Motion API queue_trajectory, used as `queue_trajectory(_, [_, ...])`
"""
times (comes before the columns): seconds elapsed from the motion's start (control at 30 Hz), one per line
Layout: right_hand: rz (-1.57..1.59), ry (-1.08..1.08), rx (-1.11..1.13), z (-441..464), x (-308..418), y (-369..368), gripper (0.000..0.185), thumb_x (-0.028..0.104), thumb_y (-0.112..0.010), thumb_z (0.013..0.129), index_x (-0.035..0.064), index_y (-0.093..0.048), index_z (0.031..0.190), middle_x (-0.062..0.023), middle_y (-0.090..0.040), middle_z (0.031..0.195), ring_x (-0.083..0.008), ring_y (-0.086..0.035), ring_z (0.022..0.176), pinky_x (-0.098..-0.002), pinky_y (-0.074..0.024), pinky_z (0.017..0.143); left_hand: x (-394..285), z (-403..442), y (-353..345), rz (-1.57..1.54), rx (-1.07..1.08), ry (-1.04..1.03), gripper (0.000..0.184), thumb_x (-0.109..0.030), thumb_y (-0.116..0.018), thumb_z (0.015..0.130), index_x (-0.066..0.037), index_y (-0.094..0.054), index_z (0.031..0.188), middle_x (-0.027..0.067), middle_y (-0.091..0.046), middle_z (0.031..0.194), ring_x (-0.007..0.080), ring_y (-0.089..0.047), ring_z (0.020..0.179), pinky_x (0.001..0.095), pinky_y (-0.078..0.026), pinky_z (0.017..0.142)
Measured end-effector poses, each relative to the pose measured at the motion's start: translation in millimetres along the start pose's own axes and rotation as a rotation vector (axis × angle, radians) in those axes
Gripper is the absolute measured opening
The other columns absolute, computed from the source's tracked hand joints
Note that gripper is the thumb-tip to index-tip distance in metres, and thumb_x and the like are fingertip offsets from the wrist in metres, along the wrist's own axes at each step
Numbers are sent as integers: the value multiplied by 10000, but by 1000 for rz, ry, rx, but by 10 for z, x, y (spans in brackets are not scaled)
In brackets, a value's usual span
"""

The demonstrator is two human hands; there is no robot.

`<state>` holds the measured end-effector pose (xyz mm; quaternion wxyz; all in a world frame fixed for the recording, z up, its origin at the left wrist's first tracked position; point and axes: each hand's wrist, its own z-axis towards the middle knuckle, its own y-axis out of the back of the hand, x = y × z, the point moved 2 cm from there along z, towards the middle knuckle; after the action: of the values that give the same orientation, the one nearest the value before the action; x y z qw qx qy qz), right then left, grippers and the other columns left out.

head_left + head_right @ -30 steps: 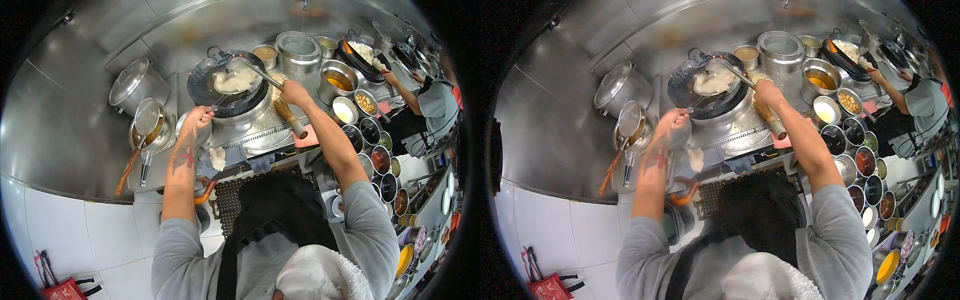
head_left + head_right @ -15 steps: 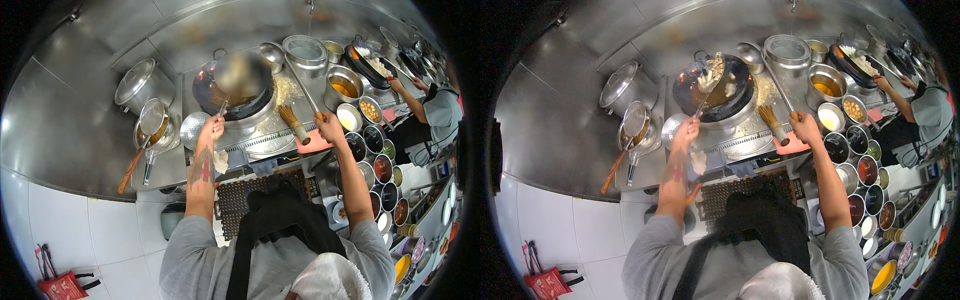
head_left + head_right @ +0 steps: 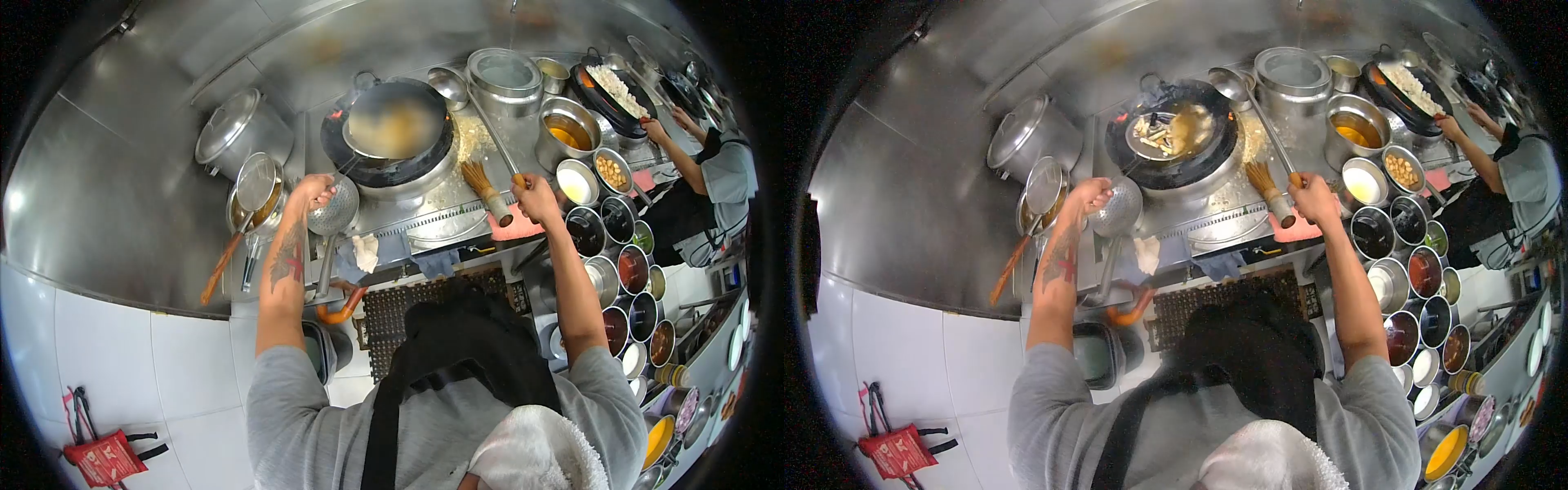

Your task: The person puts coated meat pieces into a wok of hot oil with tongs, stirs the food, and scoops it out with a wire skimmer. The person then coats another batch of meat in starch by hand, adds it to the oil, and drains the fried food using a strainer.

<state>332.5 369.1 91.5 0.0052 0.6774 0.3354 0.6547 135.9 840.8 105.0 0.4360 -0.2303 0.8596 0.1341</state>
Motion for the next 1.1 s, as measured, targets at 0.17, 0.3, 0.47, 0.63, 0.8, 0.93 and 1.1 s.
queue_trajectory(0.17, [83,-27,-23,-79,-63,88,269,179,-597,806,-8,-590,998,-49,-549,587,-114,-516,439,-264,-398,387,120,338,-286,-216,253,171,114,-66,-406,901,9,-439,980,54,-448,657,51,-310,401,179,-217,293])
queue_trajectory(0.3, [161,-51,-10,-95,-285,191,175,143,-578,813,-5,-569,905,-28,-501,549,-99,-465,410,-261,-358,366,130,566,-593,-382,295,205,183,-57,-377,909,49,-432,1047,39,-437,649,43,-281,394,176,-207,299])
queue_trajectory(0.47, [145,-109,-44,-212,-425,276,187,129,-585,815,-21,-556,922,-24,-497,559,-99,-460,411,-260,-357,367,143,780,-760,-502,267,179,162,-69,-378,913,33,-445,1019,34,-437,651,52,-275,396,189,-217,303])
queue_trajectory(0.63, [-257,70,-136,-108,-978,236,308,175,-585,792,-58,-564,993,-205,-622,696,-333,-623,575,-416,-456,504,234,942,-790,-437,180,-33,136,-63,-397,899,11,-492,962,59,-463,632,62,-303,400,192,-226,312])
queue_trajectory(0.8, [-508,60,-205,-521,-1015,29,282,142,-530,769,-17,-549,1000,-315,-587,814,-465,-573,801,-518,-464,697,389,488,-852,-477,128,-158,136,-66,-410,894,3,-513,949,76,-485,632,73,-317,382,202,-236,305])
queue_trajectory(0.93, [-644,10,-204,-642,-1305,-298,247,138,-541,794,-26,-506,974,-282,-598,769,-459,-589,738,-537,-467,661,285,385,-914,-468,114,-139,133,-61,-406,884,9,-512,924,59,-474,607,79,-317,375,212,-235,295])
queue_trajectory(1.1, [-753,214,-299,-530,-1167,-431,479,209,-596,792,-55,-482,1176,-266,-498,1099,-421,-516,966,-443,-435,847,409,102,-543,-826,296,21,142,-57,-396,890,19,-459,992,54,-453,642,56,-293,399,186,-221,310])
